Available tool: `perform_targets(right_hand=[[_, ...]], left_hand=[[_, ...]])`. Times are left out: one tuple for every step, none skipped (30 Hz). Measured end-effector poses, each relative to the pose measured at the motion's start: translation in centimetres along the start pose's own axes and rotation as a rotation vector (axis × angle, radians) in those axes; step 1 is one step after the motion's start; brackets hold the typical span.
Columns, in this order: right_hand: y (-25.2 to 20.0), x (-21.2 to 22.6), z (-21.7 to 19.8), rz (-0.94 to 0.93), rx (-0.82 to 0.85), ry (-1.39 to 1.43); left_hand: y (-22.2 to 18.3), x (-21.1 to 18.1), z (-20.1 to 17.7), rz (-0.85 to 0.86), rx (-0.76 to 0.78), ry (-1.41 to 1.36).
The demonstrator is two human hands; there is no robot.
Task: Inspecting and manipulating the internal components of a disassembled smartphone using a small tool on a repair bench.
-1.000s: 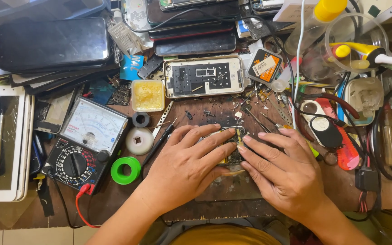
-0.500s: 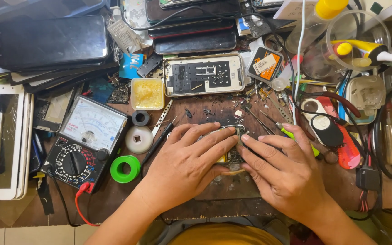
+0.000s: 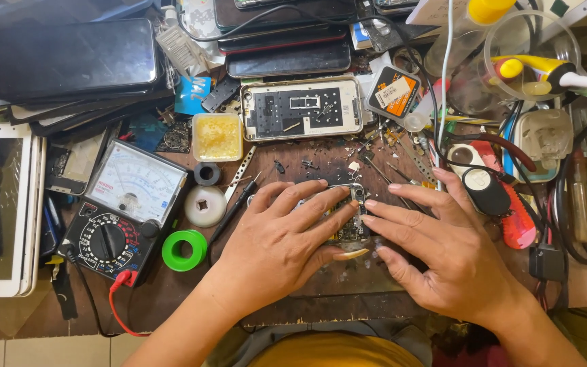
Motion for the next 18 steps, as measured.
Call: perform_targets(right_hand=[[0.1,0.2,-0.3,-0.013,-0.017,-0.027],[0.3,0.2,-0.4,-0.013,-0.019,-0.028],[0.4,0.4,-0.4,-0.019,-0.023,-0.028],[0.5,0.4,-0.5,-0.022,-0.025,-0.029],[0.6,0.4,-0.4,-0.021,-0.025,-0.030],[0.7,0.3,-0.1,-0.021,-0.011,-0.040],[0.8,0.2,0.1,-0.021,0.003,-0.049],[0.9,0.1,0.2,-0.023,0.003,-0.047],[1.0,0.2,0.2,-0.034,0.001,-0.068],[1.1,0.2,0.2,-0.045,-0.001,-0.089],[1.1,0.1,0.4,-0.046,0.001,-0.087],[1.0,0.2,0.5,-0.061,-0.009,-0.118],[1.0,0.3,0.5,-0.076,-0.019,-0.149],[0.9,0.3,0.5,-0.076,-0.020,-0.150],[0.9,0.4,0.5,-0.090,-0.024,-0.178],[0.8,0.5,0.5,-0.104,-0.028,-0.207],[0.8,0.5,0.5,-0.104,-0.028,-0.207],[0.9,0.3,0.5,-0.094,-0.029,-0.189]], left_hand=[[0.1,-0.1,-0.1,0.009,-0.006,0.005],[0.0,-0.1,-0.1,0.009,-0.006,0.007],[0.0,-0.1,-0.1,0.005,-0.004,0.006],[0.0,0.0,0.0,0.002,-0.002,0.003],[0.0,-0.1,0.0,0.003,-0.002,0.002],[0.0,0.0,0.0,0.002,0.001,0.005],[0.0,0.0,0.0,0.000,0.005,0.009],[0.0,0.0,-0.1,-0.002,0.005,0.009],[0.0,0.0,-0.1,-0.003,0.003,0.008],[0.0,0.0,-0.2,-0.004,0.000,0.006],[0.0,0.0,-0.1,-0.007,0.001,0.005],[0.0,0.1,-0.2,-0.006,-0.003,-0.002],[0.0,0.1,-0.2,-0.006,-0.006,-0.009],[0.0,0.1,-0.2,-0.005,-0.007,-0.009],[0.0,0.1,-0.1,-0.005,-0.005,-0.008],[-0.1,0.0,-0.1,-0.005,-0.003,-0.008],[-0.1,0.1,-0.1,-0.004,-0.003,-0.008],[-0.1,0.0,-0.1,0.004,0.004,-0.006]])
Point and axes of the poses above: each hand's wrist, its own y-axis towards the middle knuckle, its own z-axis out of the palm, x = y × z, the point moved 9 cm from there along y, towards the middle knuckle, and after that the axes turned 10 degrees about -y, right-handed, at the moved point
